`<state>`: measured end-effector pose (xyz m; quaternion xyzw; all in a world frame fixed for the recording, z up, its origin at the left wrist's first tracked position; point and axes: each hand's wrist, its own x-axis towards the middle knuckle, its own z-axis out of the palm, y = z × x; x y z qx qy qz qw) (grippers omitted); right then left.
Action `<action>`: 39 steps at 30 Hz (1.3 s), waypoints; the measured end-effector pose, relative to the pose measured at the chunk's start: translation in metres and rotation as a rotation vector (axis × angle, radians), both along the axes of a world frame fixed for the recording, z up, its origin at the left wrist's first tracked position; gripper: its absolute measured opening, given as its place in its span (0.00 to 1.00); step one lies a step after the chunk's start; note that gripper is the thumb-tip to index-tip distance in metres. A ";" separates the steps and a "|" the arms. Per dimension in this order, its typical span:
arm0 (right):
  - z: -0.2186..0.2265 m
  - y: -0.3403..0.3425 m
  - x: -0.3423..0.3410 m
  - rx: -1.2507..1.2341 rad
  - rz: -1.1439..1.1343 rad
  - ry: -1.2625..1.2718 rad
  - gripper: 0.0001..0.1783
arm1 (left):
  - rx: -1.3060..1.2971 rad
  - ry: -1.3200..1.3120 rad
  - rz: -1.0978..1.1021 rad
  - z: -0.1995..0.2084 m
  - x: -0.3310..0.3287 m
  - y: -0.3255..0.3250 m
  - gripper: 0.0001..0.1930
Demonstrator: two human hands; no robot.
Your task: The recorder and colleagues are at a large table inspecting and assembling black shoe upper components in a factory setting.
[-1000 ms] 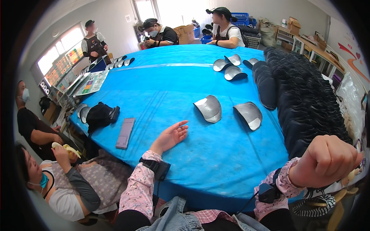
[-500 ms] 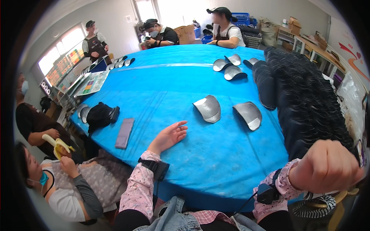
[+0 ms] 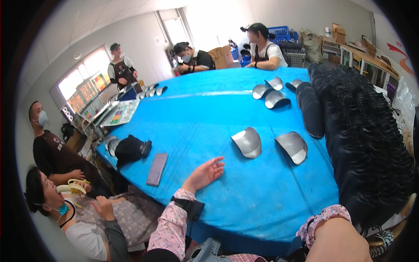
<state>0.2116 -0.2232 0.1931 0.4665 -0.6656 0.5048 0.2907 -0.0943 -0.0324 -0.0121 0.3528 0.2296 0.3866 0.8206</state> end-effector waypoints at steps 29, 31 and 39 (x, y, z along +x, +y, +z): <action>-0.001 -0.002 0.001 -0.070 0.034 0.034 0.29 | -0.007 -0.059 -0.002 0.004 0.009 0.006 0.21; -0.001 -0.002 0.001 -0.072 0.040 0.038 0.29 | -0.007 -0.058 -0.003 0.004 0.010 0.006 0.21; 0.000 0.001 -0.003 -0.076 0.044 0.040 0.29 | 0.011 -0.048 -0.005 0.003 0.008 0.007 0.23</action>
